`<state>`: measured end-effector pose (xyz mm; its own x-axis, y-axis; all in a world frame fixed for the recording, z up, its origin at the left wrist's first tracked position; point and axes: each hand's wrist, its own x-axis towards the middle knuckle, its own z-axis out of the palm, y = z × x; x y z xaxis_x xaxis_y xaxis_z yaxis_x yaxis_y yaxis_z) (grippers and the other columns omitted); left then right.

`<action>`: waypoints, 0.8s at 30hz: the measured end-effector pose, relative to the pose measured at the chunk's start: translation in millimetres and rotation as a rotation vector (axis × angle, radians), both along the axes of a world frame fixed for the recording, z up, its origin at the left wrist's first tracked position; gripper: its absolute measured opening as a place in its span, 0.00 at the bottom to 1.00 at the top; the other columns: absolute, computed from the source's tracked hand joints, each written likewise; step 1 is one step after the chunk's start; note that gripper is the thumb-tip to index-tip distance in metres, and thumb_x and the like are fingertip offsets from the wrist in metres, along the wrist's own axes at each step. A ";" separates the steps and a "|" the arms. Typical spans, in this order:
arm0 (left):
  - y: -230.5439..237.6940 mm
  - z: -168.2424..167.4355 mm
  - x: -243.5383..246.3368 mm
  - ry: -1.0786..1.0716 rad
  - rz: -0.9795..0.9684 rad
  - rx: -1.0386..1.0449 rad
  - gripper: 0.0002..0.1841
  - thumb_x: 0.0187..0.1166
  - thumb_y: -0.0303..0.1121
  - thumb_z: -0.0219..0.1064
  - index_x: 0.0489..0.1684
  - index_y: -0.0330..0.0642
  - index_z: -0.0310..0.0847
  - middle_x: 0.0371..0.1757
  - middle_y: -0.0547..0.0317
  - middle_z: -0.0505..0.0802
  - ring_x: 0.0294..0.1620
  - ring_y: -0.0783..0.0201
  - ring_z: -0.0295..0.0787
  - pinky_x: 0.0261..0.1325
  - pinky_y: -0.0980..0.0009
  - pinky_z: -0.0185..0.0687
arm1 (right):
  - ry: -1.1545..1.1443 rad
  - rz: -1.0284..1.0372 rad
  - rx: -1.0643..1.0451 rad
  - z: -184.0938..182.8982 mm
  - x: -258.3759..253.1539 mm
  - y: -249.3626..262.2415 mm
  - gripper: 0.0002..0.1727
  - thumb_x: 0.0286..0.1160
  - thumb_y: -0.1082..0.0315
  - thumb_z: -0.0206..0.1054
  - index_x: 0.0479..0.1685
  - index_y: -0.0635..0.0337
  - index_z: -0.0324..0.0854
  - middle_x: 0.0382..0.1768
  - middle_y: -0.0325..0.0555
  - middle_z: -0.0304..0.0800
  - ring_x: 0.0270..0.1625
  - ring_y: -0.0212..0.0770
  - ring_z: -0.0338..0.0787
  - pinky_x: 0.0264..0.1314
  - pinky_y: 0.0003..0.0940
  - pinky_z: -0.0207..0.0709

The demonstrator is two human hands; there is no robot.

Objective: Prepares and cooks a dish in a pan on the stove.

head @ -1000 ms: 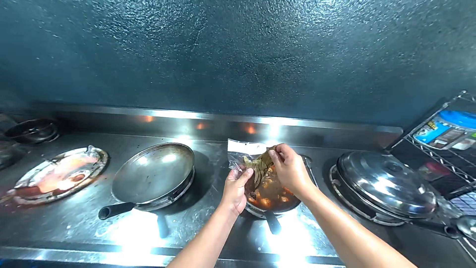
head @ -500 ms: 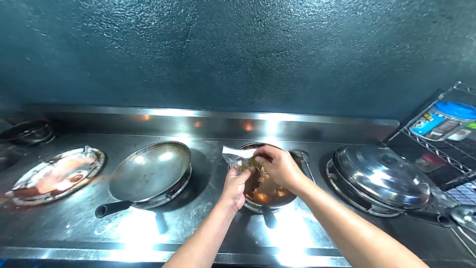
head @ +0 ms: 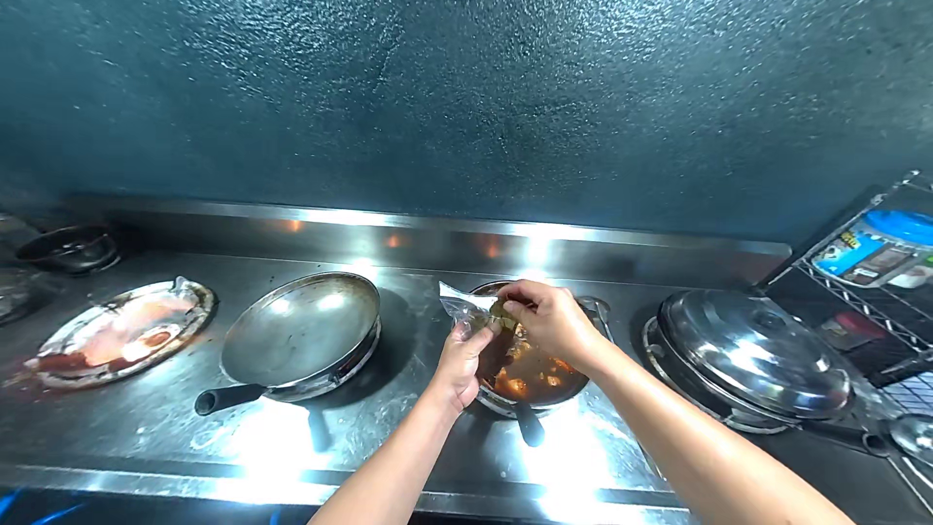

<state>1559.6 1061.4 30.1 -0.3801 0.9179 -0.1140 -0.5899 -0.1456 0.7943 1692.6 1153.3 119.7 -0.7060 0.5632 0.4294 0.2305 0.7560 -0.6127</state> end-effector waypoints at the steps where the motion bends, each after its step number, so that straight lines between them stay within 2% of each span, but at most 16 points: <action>1: -0.3 -1.3 0.2 -0.013 0.001 0.006 0.18 0.85 0.33 0.67 0.71 0.45 0.76 0.57 0.46 0.92 0.53 0.51 0.92 0.55 0.50 0.90 | -0.039 0.001 -0.048 2.6 -0.2 -0.2 0.09 0.83 0.72 0.67 0.56 0.55 0.89 0.46 0.43 0.95 0.44 0.35 0.94 0.52 0.38 0.90; 3: 0.3 -1.4 1.7 -0.016 0.029 0.005 0.20 0.83 0.35 0.69 0.73 0.47 0.76 0.59 0.48 0.91 0.55 0.53 0.91 0.58 0.50 0.89 | 0.029 -0.046 -0.104 2.6 0.9 3.6 0.09 0.81 0.73 0.69 0.55 0.57 0.89 0.44 0.44 0.94 0.43 0.35 0.93 0.51 0.37 0.88; 6: 1.5 0.2 1.7 -0.010 0.053 0.016 0.24 0.81 0.35 0.71 0.76 0.48 0.74 0.63 0.50 0.90 0.61 0.54 0.90 0.63 0.50 0.87 | 0.223 -0.160 -0.115 -1.7 2.1 8.2 0.10 0.80 0.71 0.71 0.56 0.57 0.89 0.45 0.42 0.95 0.45 0.30 0.93 0.53 0.31 0.89; 11: 1.3 -7.3 -1.3 0.006 0.021 0.040 0.23 0.80 0.34 0.72 0.73 0.45 0.76 0.61 0.46 0.91 0.59 0.52 0.90 0.63 0.50 0.87 | 0.276 -0.204 -0.174 -0.1 7.6 7.8 0.11 0.79 0.73 0.72 0.56 0.55 0.88 0.45 0.40 0.94 0.41 0.30 0.92 0.46 0.28 0.87; 15: 2.3 -5.2 -0.2 0.025 0.039 0.031 0.21 0.80 0.32 0.73 0.71 0.44 0.78 0.60 0.48 0.91 0.57 0.54 0.90 0.61 0.52 0.87 | 0.293 -0.223 -0.158 3.6 7.2 24.6 0.10 0.76 0.75 0.73 0.53 0.58 0.89 0.43 0.41 0.95 0.43 0.28 0.92 0.51 0.26 0.88; 18: 2.1 -7.7 -5.2 0.032 0.038 0.011 0.20 0.81 0.31 0.71 0.71 0.44 0.77 0.59 0.48 0.91 0.56 0.53 0.90 0.60 0.52 0.88 | 0.328 -0.283 -0.189 9.1 10.1 33.9 0.10 0.76 0.75 0.72 0.53 0.59 0.88 0.41 0.42 0.94 0.42 0.29 0.91 0.49 0.29 0.86; 21: 0.1 -12.5 -10.3 0.027 0.040 -0.001 0.20 0.83 0.31 0.69 0.72 0.44 0.77 0.58 0.47 0.91 0.52 0.53 0.91 0.54 0.53 0.90 | 0.255 -0.285 -0.265 13.0 11.7 39.6 0.09 0.77 0.75 0.71 0.53 0.58 0.87 0.42 0.42 0.94 0.42 0.31 0.92 0.49 0.30 0.87; 22: -0.7 -12.2 -11.2 0.023 0.052 -0.009 0.19 0.83 0.31 0.69 0.71 0.44 0.77 0.56 0.46 0.91 0.48 0.53 0.92 0.49 0.54 0.92 | 0.223 -0.303 -0.285 9.8 10.7 43.6 0.09 0.77 0.75 0.71 0.53 0.58 0.88 0.42 0.43 0.94 0.42 0.32 0.92 0.50 0.32 0.87; 24: -3.3 -10.6 -13.8 0.028 0.064 -0.024 0.19 0.84 0.31 0.68 0.71 0.44 0.76 0.54 0.47 0.91 0.45 0.53 0.92 0.45 0.54 0.92 | 0.152 -0.352 -0.320 -7.3 8.1 56.2 0.10 0.77 0.74 0.72 0.53 0.59 0.88 0.45 0.46 0.95 0.45 0.37 0.93 0.53 0.40 0.87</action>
